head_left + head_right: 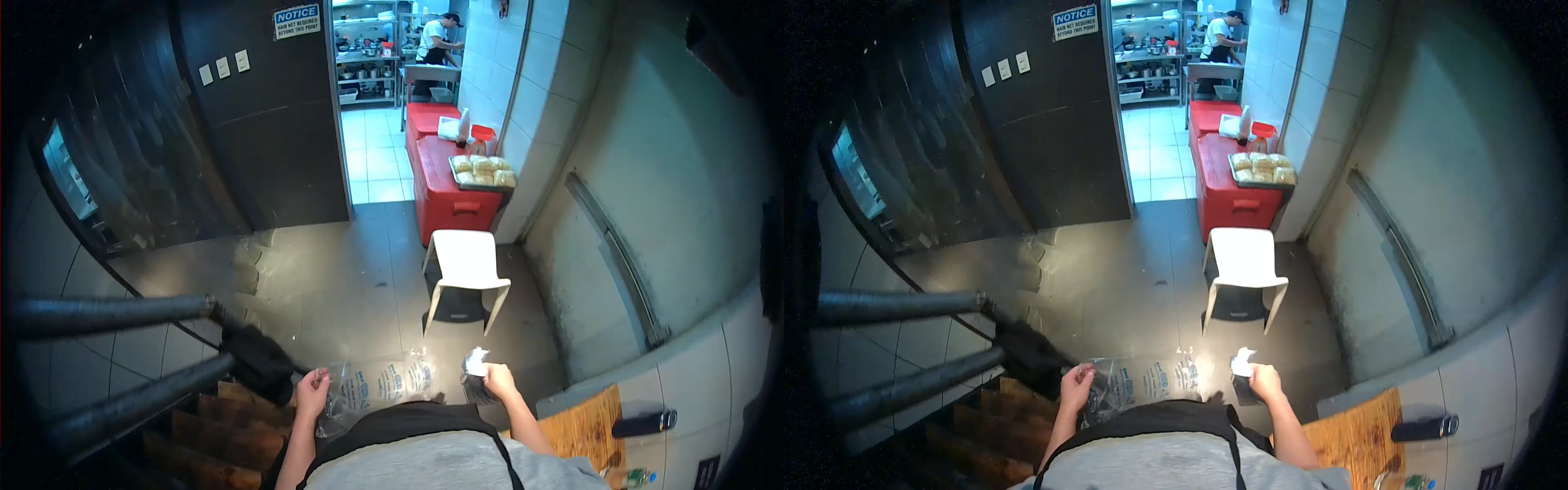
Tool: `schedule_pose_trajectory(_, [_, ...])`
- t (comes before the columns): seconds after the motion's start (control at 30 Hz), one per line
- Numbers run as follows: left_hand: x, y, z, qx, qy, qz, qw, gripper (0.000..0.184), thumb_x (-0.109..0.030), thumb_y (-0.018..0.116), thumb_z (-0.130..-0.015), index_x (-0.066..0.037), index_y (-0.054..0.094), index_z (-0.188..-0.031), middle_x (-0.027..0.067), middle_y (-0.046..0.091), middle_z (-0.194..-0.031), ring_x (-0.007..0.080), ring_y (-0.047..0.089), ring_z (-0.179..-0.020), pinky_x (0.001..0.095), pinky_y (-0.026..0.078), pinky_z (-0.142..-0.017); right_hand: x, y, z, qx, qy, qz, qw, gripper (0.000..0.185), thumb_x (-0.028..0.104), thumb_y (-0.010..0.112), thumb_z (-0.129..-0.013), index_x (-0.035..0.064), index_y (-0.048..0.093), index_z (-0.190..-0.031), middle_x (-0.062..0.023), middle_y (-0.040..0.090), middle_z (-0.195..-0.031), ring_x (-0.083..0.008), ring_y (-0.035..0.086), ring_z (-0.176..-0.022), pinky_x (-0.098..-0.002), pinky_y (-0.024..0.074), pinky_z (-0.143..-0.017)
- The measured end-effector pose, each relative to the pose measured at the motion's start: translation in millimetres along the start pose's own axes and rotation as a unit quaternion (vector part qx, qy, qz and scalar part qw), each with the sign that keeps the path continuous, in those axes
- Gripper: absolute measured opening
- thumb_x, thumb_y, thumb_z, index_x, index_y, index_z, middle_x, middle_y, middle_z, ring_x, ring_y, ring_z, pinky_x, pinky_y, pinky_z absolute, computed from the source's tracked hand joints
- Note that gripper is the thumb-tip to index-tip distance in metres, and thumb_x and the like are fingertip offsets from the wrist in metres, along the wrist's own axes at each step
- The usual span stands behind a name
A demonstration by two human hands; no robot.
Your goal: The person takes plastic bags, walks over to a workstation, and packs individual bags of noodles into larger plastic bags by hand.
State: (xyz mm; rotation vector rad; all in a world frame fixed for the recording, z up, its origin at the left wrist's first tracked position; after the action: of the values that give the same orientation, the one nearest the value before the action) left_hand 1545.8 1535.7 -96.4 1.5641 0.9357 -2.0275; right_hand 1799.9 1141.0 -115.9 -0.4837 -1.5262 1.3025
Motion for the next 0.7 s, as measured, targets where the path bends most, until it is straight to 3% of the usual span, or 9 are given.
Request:
schedule_pose_trajectory(0.1, [-33.7, 6.9, -44.6, -0.037, -0.004, -0.036, 0.999, 0.022, -0.007, 0.061, -0.087, 0.003, 0.063, -0.107, 0.0069, 0.068, -0.097, 0.0123, 0.064, -0.09, 0.0255, 0.049, -0.08, 23.6, -13.6, -91.8, -0.011, -0.091, 0.003, 0.996, 0.02, 0.013, 0.057, -0.076, 0.0096, 0.068, -0.091, -0.0205, 0.065, -0.083, -0.039, 0.063, -0.08, -0.047, 0.0508, -0.074])
schedule_pose_trajectory(0.23, [-29.4, 16.3, -119.6, -0.073, -0.04, 0.02, 0.996, 0.023, -0.006, 0.062, -0.086, 0.003, 0.062, -0.107, 0.0057, 0.068, -0.093, 0.01, 0.062, -0.085, 0.0249, 0.049, -0.078, 58.5, -26.9, -213.9, -0.014, -0.153, -0.045, 0.987, 0.018, 0.014, 0.06, -0.076, 0.0045, 0.065, -0.091, -0.0204, 0.065, -0.083, -0.04, 0.063, -0.078, -0.0452, 0.0508, -0.073])
schedule_pose_trajectory(0.37, [-1.1, 18.2, -218.5, -0.096, -0.018, 0.102, 0.99, 0.019, -0.002, 0.062, -0.084, 0.002, 0.064, -0.102, 0.0047, 0.067, -0.087, 0.0089, 0.061, -0.08, 0.0236, 0.049, -0.074, 80.0, -13.7, -308.3, -0.137, -0.192, -0.041, 0.971, 0.023, 0.016, 0.061, -0.077, -0.0035, 0.063, -0.089, -0.0236, 0.063, -0.077, -0.042, 0.06, -0.076, -0.0479, 0.049, -0.074])
schedule_pose_trajectory(0.47, [-8.6, 19.8, -310.2, -0.099, -0.024, 0.061, 0.993, 0.017, -0.003, 0.061, -0.085, 0.002, 0.065, -0.101, 0.0036, 0.066, -0.085, 0.0084, 0.061, -0.076, 0.0234, 0.049, -0.071, 87.3, -3.4, -367.9, -0.059, -0.1, -0.028, 0.993, 0.022, 0.017, 0.062, -0.077, -0.0007, 0.065, -0.09, -0.0228, 0.063, -0.079, -0.0416, 0.061, -0.077, -0.0487, 0.0482, -0.074])
schedule_pose_trajectory(0.6, [-78.6, 30.4, -431.1, -0.059, -0.027, 0.013, 0.998, 0.018, -0.004, 0.06, -0.086, 0.002, 0.065, -0.102, 0.0046, 0.067, -0.085, 0.0092, 0.061, -0.075, 0.0232, 0.048, -0.069, 110.6, -22.4, -439.3, 0.034, -0.009, 0.058, 0.998, 0.027, 0.013, 0.059, -0.075, 0.0086, 0.068, -0.1, -0.0216, 0.066, -0.091, -0.0387, 0.063, -0.089, -0.0463, 0.0503, -0.08])
schedule_pose_trajectory(0.7, [-114.9, 47.9, -511.5, 0.004, 0.014, -0.017, 1.0, 0.019, -0.004, 0.059, -0.087, 0.001, 0.064, -0.105, 0.0052, 0.067, -0.087, 0.0096, 0.061, -0.077, 0.0231, 0.048, -0.069, 104.5, -24.1, -479.3, 0.004, 0.044, 0.05, 0.998, 0.03, 0.009, 0.055, -0.075, 0.0103, 0.067, -0.103, -0.0207, 0.066, -0.09, -0.0378, 0.064, -0.087, -0.0478, 0.0509, -0.079])
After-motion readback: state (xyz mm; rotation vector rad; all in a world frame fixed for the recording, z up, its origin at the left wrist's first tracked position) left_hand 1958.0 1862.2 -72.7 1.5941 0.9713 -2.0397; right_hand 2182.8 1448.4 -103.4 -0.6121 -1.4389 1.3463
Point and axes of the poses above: each hand's wrist, its own z-axis away from the middle knuckle, its own y-axis out of the palm, x = y × z, the point moved 2 cm from there along -z, towards the middle knuckle
